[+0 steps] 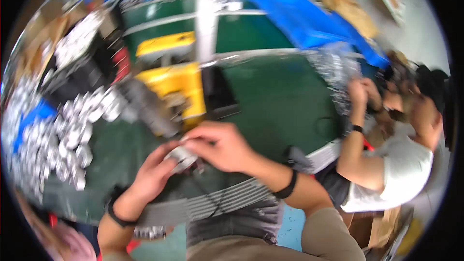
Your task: The person picks up a white plastic housing and a circuit board, fits the board into the housing by hand, and secures it using a power screwdriver. They then place the assembled unit on the table and repeat the process for several more units.
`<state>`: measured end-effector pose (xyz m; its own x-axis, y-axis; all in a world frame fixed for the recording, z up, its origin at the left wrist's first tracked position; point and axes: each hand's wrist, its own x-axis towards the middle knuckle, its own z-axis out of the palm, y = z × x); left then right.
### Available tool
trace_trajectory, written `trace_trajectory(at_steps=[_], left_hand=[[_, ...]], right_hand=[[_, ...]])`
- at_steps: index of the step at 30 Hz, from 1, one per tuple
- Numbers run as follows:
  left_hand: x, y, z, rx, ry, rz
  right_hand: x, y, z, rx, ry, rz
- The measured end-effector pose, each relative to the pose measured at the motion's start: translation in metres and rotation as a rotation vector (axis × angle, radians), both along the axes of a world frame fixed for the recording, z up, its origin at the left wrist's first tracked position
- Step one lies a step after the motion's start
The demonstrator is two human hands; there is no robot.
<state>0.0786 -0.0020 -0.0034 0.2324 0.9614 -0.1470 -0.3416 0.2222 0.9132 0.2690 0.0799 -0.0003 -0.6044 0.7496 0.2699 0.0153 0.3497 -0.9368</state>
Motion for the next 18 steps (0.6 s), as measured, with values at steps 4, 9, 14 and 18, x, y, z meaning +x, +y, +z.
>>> trace_trajectory(at_steps=[4,9,14,18], left_hand=[[-0.015,0.004,-0.008,0.024,-0.004,0.025],[-0.015,-0.001,-0.011,-0.044,-0.018,0.122],[-0.009,0.000,-0.005,-0.098,0.034,0.260],[-0.015,-0.003,-0.010,-0.016,0.055,0.269]], right_hand=[[-0.009,-0.001,-0.008,-0.186,0.256,0.151],[-0.010,-0.002,-0.009,-0.435,0.240,0.169],[-0.018,-0.012,-0.007,-0.500,0.181,0.149],[-0.018,-0.012,-0.007,-0.459,0.069,0.220]])
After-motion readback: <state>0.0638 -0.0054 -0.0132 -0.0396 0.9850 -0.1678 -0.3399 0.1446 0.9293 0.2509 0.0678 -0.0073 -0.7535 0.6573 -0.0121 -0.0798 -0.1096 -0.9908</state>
